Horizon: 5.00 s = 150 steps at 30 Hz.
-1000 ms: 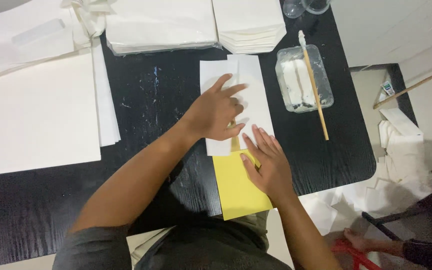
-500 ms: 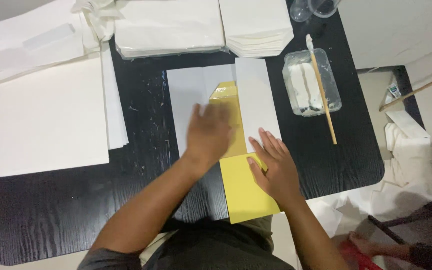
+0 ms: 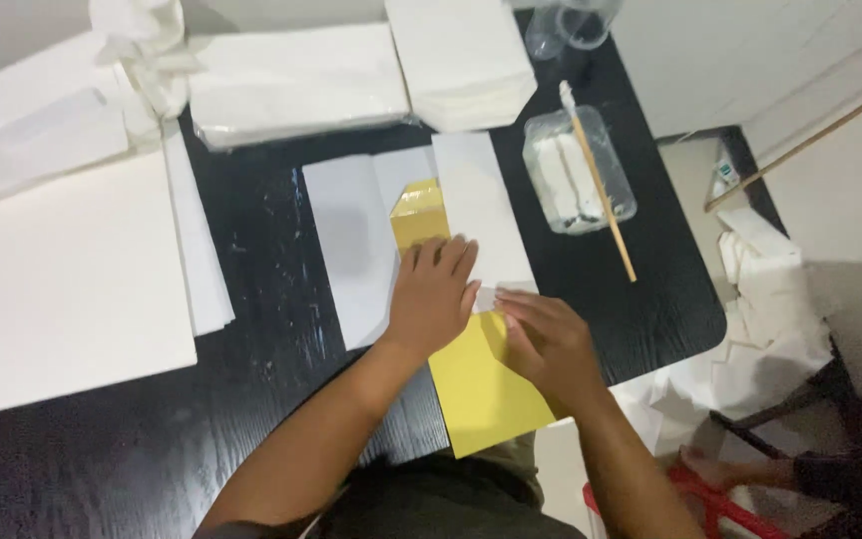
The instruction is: Folding paper sheets and applying glue with a brush to create envelopes or bags.
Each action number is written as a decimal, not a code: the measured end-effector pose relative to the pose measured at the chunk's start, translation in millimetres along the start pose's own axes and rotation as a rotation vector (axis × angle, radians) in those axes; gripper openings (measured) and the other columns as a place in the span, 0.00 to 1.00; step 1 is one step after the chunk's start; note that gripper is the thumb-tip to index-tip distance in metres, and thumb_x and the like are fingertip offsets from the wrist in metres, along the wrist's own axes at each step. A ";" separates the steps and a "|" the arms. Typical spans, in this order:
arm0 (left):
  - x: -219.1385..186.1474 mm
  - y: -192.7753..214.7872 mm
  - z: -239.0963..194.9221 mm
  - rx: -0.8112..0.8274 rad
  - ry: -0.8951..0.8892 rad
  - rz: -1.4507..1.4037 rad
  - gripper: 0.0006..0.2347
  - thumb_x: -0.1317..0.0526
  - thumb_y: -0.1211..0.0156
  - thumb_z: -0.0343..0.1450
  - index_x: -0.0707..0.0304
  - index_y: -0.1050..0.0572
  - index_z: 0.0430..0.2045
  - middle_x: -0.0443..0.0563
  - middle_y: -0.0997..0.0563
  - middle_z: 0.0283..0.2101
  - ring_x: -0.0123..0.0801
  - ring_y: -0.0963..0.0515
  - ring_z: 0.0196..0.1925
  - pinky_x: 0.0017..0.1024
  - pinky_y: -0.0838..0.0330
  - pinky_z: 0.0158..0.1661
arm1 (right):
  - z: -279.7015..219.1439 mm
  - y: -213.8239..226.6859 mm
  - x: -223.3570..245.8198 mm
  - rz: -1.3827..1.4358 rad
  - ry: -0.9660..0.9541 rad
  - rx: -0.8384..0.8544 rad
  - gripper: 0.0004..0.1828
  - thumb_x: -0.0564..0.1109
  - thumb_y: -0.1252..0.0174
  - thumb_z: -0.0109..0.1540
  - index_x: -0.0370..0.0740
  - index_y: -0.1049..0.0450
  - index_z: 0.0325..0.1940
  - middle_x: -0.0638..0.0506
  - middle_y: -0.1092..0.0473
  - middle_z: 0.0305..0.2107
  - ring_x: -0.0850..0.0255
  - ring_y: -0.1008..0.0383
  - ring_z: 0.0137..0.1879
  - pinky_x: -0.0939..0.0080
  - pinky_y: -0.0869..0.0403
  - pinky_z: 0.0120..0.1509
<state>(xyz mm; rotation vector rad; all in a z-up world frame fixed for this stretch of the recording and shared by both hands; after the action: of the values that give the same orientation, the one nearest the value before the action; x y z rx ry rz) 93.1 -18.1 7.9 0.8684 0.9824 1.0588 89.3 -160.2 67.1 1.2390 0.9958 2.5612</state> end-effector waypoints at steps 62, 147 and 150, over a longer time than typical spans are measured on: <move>-3.1 4.7 10.9 0.145 0.014 0.038 0.29 0.39 0.55 0.75 0.60 0.32 0.64 0.61 0.30 0.63 0.65 0.34 0.66 0.78 0.47 0.59 | 99.1 85.9 -140.6 0.128 0.045 -0.467 0.06 0.32 0.49 0.73 0.31 0.39 0.52 0.37 0.29 0.34 0.48 0.22 0.34 0.48 0.19 0.42; 19.7 0.9 0.3 0.162 0.295 -0.149 0.31 0.36 0.52 0.73 0.49 0.38 0.70 0.54 0.46 0.76 0.64 0.56 0.78 0.78 0.64 0.66 | 113.9 -4.9 -52.1 0.816 -0.097 -0.460 0.14 0.52 0.45 0.71 0.43 0.40 0.45 0.36 0.32 0.31 0.47 0.23 0.29 0.58 0.20 0.30; 24.2 -29.8 -4.0 0.115 0.320 -0.134 0.31 0.36 0.48 0.68 0.46 0.35 0.65 0.51 0.35 0.64 0.58 0.29 0.61 0.71 0.38 0.55 | 112.8 -72.2 -8.0 0.670 -0.023 -0.103 0.12 0.39 0.39 0.67 0.38 0.37 0.45 0.37 0.29 0.33 0.46 0.21 0.36 0.52 0.17 0.37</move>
<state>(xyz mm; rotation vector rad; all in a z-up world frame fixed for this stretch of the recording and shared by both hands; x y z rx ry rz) 102.4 -2.4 -26.1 0.7266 1.3620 1.0528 166.0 -50.1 68.1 1.8055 0.4765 2.9988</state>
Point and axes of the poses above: each hand's wrist, its own z-axis towards the middle knuckle, its own y-axis out of the back of the hand, x = y × z, the point moved 9 cm from there along z, towards the middle knuckle
